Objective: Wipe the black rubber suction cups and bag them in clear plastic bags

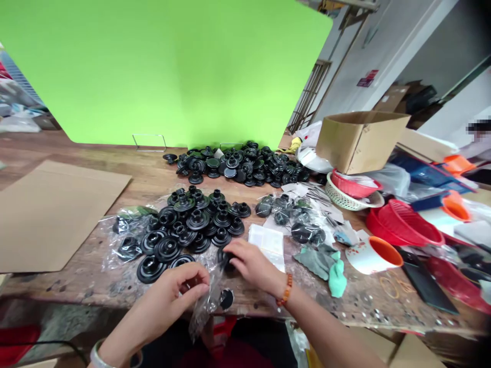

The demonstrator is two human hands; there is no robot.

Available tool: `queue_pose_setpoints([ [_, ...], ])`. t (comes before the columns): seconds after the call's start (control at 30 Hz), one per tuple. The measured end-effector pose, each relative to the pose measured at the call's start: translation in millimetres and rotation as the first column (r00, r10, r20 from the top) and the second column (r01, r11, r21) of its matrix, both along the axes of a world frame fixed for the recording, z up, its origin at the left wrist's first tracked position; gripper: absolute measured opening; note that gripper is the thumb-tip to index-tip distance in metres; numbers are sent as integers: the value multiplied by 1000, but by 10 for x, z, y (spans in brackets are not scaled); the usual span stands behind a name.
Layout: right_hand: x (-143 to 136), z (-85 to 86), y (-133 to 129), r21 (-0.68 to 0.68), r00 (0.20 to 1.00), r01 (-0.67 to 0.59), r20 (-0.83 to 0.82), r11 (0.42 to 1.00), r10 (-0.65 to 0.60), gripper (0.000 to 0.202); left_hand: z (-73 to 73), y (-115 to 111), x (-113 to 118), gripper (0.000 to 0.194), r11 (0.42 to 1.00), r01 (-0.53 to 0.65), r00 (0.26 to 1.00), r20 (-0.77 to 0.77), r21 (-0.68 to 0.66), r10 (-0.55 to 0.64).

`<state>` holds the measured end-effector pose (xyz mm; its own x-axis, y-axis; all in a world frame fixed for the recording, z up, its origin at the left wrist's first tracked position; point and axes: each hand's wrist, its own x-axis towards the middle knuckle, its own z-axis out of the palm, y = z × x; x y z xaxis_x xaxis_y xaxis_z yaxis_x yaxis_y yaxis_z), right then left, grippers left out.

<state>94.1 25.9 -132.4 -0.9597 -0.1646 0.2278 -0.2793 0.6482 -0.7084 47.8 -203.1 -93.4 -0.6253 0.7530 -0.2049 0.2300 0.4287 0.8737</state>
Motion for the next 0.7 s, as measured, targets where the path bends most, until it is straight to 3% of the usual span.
queue_pose_setpoints([
  [0.07,33,175,42,-175,969,240,-12,955,-245,24,53,22,17,14,1000,7,995,-95,-29,-9],
  [0.13,67,348,33,-402,911,405,97,821,-402,23,85,86,44,14,999,7,986,-163,-32,-12],
  [0.2,95,456,-29,-569,893,449,257,689,-370,29,94,180,81,14,1000,12,983,-184,7,-11],
  [0.27,114,475,-107,-631,896,442,341,638,-283,30,85,274,125,14,997,7,984,-178,71,6],
  [0.37,136,403,-167,-587,886,458,357,667,-294,26,49,367,181,12,974,-86,974,-188,210,127],
  [0.53,178,319,-128,-463,876,463,367,756,-312,21,-102,440,204,8,866,-325,911,-120,380,394],
  [0.6,181,308,-121,-393,894,414,347,821,-285,17,-182,476,200,6,829,-388,909,21,404,415],
  [0.7,180,283,-122,-345,924,327,313,880,-220,22,-280,522,204,10,794,-470,862,394,384,320],
])
